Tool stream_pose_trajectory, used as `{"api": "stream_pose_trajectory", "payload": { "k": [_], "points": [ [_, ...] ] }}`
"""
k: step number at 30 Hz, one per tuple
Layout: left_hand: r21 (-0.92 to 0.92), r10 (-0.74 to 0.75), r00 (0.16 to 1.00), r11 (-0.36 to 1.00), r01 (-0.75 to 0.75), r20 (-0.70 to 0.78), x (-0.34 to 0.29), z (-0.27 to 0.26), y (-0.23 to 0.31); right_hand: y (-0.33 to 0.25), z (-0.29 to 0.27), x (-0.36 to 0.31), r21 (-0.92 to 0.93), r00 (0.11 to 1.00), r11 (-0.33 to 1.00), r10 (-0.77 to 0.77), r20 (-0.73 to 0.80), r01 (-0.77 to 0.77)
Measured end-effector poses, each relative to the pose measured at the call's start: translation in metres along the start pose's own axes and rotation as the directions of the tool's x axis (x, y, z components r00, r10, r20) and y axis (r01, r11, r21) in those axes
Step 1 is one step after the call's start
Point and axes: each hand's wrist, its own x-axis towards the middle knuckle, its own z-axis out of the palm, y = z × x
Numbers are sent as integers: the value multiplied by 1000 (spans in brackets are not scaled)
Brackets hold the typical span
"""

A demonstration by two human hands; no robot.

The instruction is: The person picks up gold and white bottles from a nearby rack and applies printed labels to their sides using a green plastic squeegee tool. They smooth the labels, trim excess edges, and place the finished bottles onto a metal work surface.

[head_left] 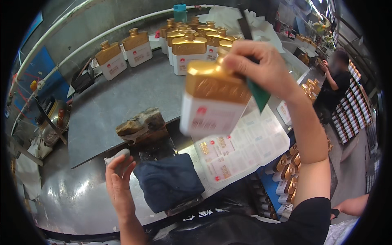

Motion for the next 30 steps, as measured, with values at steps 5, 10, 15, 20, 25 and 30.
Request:
{"api": "stream_pose_trajectory", "payload": {
  "k": [5, 10, 15, 20, 25, 30],
  "points": [
    [48, -84, 996, 995, 85, -18, -3, -17, -16, 90, -28, 18, -344, 997, 936, 57, -49, -71],
    [94, -43, 992, 994, 54, -118, -3, -28, -17, 118, -23, 37, -442, 993, 890, 93, -68, -113],
    [281, -69, 977, 951, 126, -203, -17, -42, -4, 100, -12, 33, -458, 983, 877, 74, -165, -143],
    [431, 33, 915, 888, 158, -403, -62, -82, 30, 63, 29, -26, -388, 974, 920, -128, -187, 47],
    [753, 529, 589, 618, 225, -611, -164, -161, 75, 22, 111, -43, -163, 967, 960, -241, -83, 225],
    [856, 814, 296, 414, 311, -501, -232, -160, 136, 5, 114, -46, -103, 975, 970, -221, -13, 219]
  ]
}}
